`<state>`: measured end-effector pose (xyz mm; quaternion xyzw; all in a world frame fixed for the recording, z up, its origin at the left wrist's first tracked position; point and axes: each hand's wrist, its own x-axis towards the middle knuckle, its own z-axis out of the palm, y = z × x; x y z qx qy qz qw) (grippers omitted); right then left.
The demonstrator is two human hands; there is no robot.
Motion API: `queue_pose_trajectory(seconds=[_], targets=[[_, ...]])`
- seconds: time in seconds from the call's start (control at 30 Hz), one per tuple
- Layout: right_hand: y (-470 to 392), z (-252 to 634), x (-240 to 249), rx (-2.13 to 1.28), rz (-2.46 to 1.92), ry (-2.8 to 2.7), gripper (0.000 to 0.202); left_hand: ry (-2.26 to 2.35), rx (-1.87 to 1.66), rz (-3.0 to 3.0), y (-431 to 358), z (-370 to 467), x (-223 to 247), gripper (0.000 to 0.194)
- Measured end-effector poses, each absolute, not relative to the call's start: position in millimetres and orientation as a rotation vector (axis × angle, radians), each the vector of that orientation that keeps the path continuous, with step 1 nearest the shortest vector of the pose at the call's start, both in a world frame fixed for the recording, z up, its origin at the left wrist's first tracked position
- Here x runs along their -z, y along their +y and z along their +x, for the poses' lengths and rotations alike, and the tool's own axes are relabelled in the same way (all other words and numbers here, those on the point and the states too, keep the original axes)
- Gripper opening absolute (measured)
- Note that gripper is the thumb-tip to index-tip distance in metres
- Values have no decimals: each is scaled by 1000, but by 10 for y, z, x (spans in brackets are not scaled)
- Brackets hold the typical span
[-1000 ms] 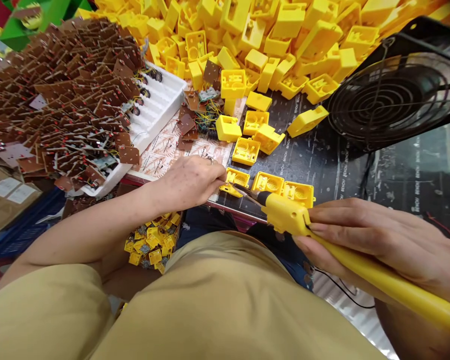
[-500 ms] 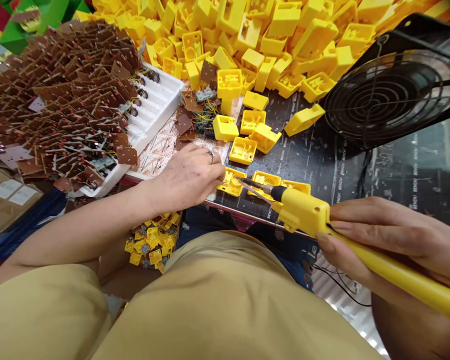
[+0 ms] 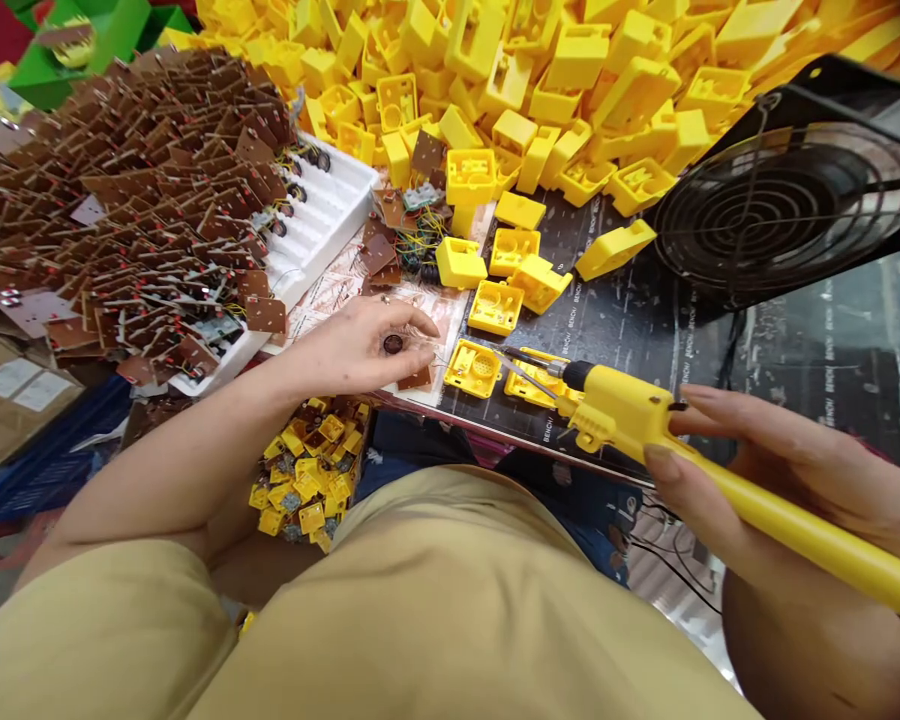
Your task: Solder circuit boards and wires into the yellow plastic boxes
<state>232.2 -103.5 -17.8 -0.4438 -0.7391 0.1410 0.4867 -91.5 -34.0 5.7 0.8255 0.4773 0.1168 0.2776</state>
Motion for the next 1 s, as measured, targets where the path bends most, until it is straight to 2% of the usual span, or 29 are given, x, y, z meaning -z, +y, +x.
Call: queue_pose_trajectory(seconds=[0.13, 0.23, 0.33, 0.47, 0.63, 0.77, 1.0], targets=[[-1007, 2301, 138, -315, -980, -1877, 59, 1286, -373, 2365, -450, -806, -20, 18], [-996, 2306, 142, -291, -974, -1877, 61, 1369, -414, 2458, -484, -755, -9, 19], [-970, 2324, 168, -299, -942, -1883, 63, 1364, -306, 2433, -409, -766, 9, 23], [-956, 2336, 187, -316, -891, -1870, 63, 1239, -138, 2339, -265, -812, 28, 13], [-1013, 2356, 212, -343, -1025, -1789, 58, 1211, -291, 2088, -194, -781, 21, 14], [-1045, 2323, 192, -321, -1101, -1825, 58, 1294, -334, 1989, -149, -643, 13, 4], [-1190, 2045, -88, -423, -1414, -1667, 29, 1312, -222, 2035, -108, -546, -18, 8]])
